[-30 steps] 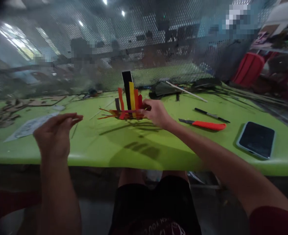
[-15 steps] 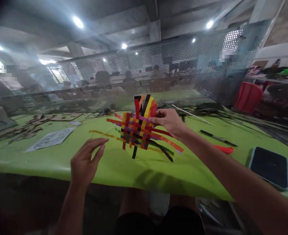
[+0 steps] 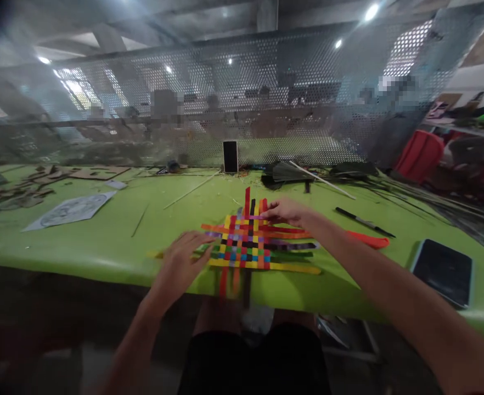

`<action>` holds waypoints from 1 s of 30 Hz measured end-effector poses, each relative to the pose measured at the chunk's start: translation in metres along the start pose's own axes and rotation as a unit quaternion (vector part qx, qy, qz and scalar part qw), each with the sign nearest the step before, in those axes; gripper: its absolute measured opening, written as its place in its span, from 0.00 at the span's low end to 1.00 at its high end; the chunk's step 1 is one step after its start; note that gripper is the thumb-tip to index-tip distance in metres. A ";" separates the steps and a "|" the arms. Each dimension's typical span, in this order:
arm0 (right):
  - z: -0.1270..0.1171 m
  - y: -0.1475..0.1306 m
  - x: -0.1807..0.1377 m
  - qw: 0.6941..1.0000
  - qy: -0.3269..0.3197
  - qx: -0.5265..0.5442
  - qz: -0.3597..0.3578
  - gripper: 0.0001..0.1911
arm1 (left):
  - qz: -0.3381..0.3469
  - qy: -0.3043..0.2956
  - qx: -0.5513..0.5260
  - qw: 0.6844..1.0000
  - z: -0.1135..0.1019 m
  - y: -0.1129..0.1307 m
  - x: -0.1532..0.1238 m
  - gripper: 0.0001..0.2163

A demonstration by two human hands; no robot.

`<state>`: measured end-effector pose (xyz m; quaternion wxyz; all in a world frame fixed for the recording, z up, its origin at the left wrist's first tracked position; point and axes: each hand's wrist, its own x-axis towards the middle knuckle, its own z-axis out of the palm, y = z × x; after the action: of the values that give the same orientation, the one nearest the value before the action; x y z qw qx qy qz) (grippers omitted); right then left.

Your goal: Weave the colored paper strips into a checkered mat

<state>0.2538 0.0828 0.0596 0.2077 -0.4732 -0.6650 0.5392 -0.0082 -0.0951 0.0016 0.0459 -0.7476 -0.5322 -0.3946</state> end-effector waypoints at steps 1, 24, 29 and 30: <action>-0.001 0.006 0.004 1.000 0.003 -0.023 0.001 0.11 | 0.006 -0.036 0.011 0.999 -0.001 0.000 0.005 0.08; -0.017 0.047 0.001 0.986 0.067 -0.139 -0.055 0.09 | 0.097 -0.276 0.112 0.950 0.081 0.024 0.079 0.14; -0.012 0.050 -0.002 0.937 0.111 -0.277 -0.179 0.16 | 0.097 -0.274 0.121 0.949 0.083 0.025 0.078 0.13; -0.010 0.050 -0.004 0.915 0.101 -0.325 -0.215 0.15 | 0.100 -0.266 0.124 0.951 0.083 0.025 0.078 0.12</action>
<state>0.2837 0.0826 0.0183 0.2190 -0.4125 -0.8647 0.1847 0.0671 -0.0060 0.0029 0.0339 -0.8634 -0.4922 -0.1055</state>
